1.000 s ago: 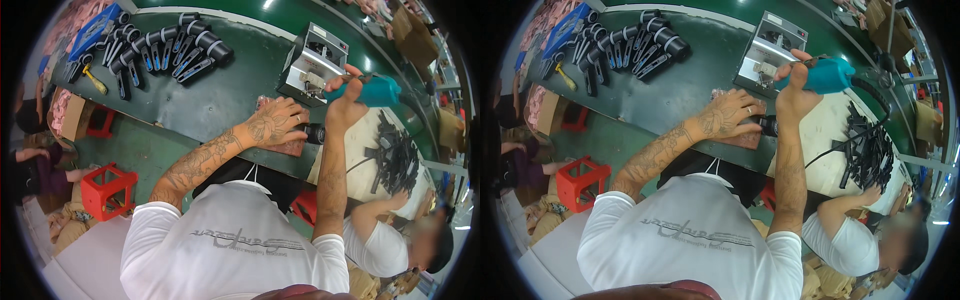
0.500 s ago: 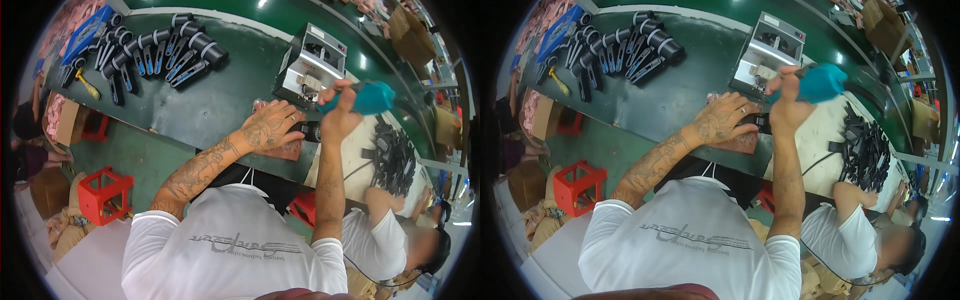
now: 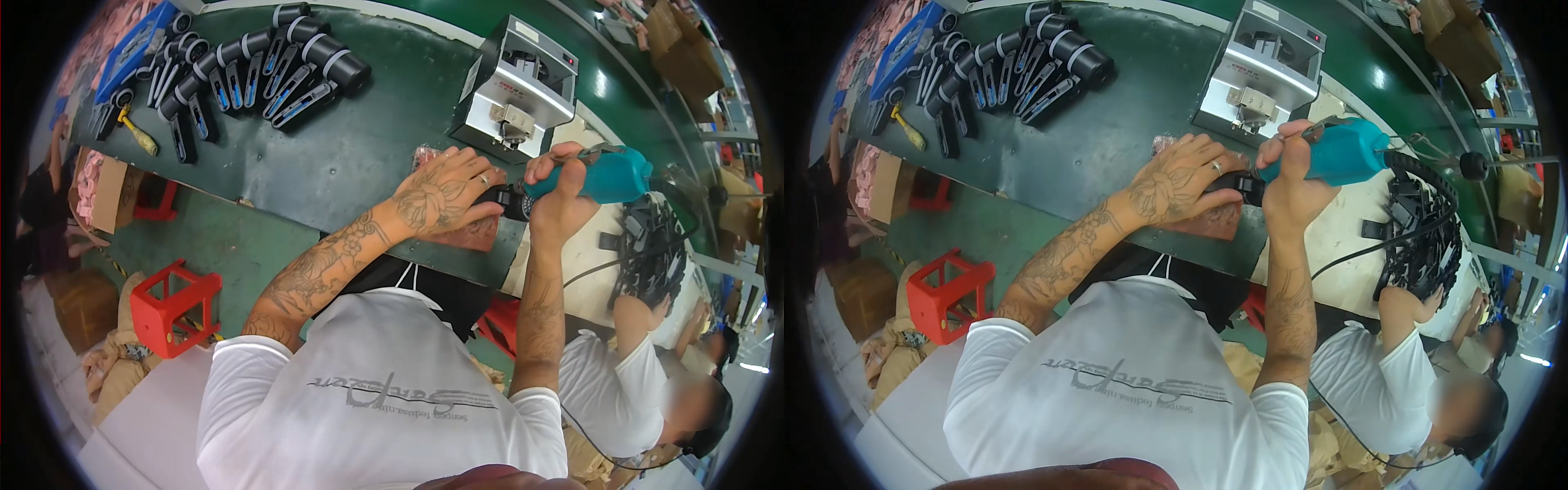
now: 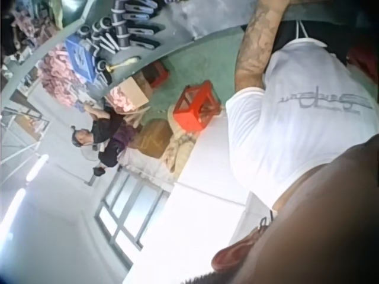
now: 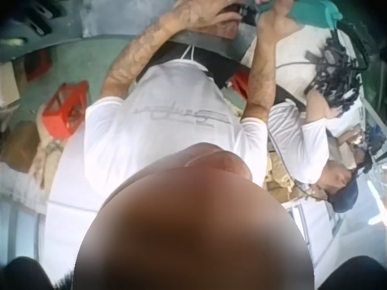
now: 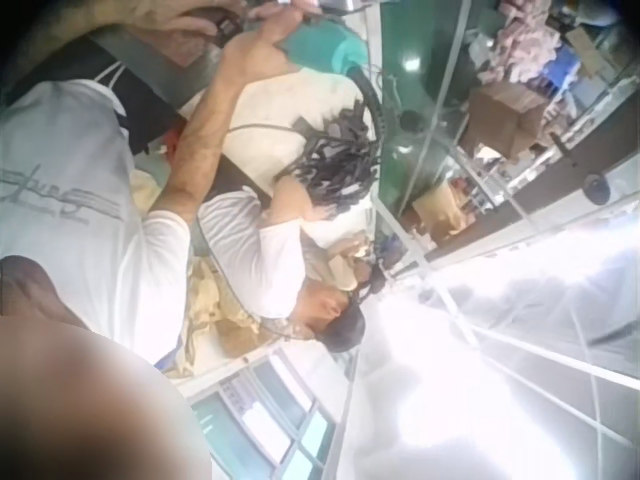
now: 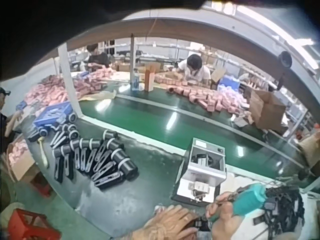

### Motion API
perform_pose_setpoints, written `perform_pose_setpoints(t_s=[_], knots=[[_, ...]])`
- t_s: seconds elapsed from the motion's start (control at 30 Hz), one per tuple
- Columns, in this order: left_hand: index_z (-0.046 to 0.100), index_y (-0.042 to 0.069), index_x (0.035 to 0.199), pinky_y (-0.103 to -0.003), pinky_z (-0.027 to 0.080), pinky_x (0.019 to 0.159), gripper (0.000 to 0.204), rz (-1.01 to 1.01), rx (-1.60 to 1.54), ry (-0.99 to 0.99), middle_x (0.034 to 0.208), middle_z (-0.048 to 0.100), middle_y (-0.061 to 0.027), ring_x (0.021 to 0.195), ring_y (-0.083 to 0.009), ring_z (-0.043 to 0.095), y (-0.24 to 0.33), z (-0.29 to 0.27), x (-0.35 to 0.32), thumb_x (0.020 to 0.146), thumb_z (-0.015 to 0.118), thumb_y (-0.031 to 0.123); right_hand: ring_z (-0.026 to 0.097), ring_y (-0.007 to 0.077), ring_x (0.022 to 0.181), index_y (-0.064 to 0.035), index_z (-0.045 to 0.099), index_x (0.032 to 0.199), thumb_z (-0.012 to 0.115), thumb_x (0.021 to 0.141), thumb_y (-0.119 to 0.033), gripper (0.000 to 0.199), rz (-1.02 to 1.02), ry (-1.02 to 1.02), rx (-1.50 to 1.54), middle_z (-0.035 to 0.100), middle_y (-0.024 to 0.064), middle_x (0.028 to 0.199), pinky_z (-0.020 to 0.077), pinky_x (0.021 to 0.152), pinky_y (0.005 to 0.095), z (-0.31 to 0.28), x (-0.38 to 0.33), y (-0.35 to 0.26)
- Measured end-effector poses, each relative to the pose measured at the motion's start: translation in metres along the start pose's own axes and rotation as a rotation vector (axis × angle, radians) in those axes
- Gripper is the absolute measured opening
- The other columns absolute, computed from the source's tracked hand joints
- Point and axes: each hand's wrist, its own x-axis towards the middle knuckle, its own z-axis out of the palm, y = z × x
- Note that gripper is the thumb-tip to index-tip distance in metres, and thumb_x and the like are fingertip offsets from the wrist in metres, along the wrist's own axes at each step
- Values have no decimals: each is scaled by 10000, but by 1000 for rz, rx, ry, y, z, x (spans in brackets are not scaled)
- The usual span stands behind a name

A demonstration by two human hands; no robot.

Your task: The recorder uses a pneumatic tool to assemble or process black plastic components on an electronics production floor.

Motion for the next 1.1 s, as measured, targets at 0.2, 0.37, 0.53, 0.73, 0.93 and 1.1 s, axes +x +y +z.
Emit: perform_pose_setpoints(t_s=[0.2, 0.37, 0.53, 0.73, 0.93, 1.1], knots=[[625, 98, 1253, -457, 423, 1042, 452, -14, 61, -40, 1148, 584, -94, 1118, -284, 541, 1, -2, 4, 990, 603, 464, 562, 166, 640, 24, 574, 996, 723, 989, -256, 318, -34, -11, 65, 579, 68, 740, 485, 605, 314, 0, 1, 9], [623, 95, 1249, -466, 419, 1048, 445, -13, 74, -41, 1164, 578, -93, 1133, -286, 540, 0, 0, 4, 995, 594, 460, 518, 190, 602, -3, 535, 936, 677, 1017, -388, 418, -20, 13, -35, 522, 79, 711, 469, 600, 344, 4, 2, 9], [628, 90, 1233, -470, 430, 1041, 432, 0, 34, -30, 1156, 585, -106, 1139, -299, 549, -3, 0, 2, 993, 598, 448, 571, 162, 625, 22, 594, 1018, 685, 1018, -285, 320, 100, 58, -87, 574, 65, 722, 480, 595, 304, 4, 9, 2], [651, 85, 1196, -460, 437, 1014, 333, 10, 27, 40, 1128, 601, -111, 1128, -298, 555, -1, -1, 0, 974, 599, 327, 567, 179, 635, 24, 594, 1049, 676, 1020, -376, 410, -106, 38, -26, 563, 60, 728, 488, 609, 315, 33, 35, -2], [656, 89, 1200, -455, 435, 1020, 324, -6, 0, 1, 1118, 605, -108, 1133, -301, 555, 2, -2, 0, 960, 594, 298, 562, 196, 628, 14, 554, 1012, 672, 1020, -406, 436, -258, -65, -2, 538, 69, 717, 483, 597, 321, 30, 46, 28], [652, 89, 1205, -461, 441, 999, 329, -4, -3, 23, 1112, 604, -109, 1120, -303, 555, -2, 0, -1, 958, 594, 298, 572, 178, 618, 20, 579, 1021, 692, 1010, -367, 403, -71, 27, -58, 562, 59, 713, 486, 592, 310, 33, 32, 16]])
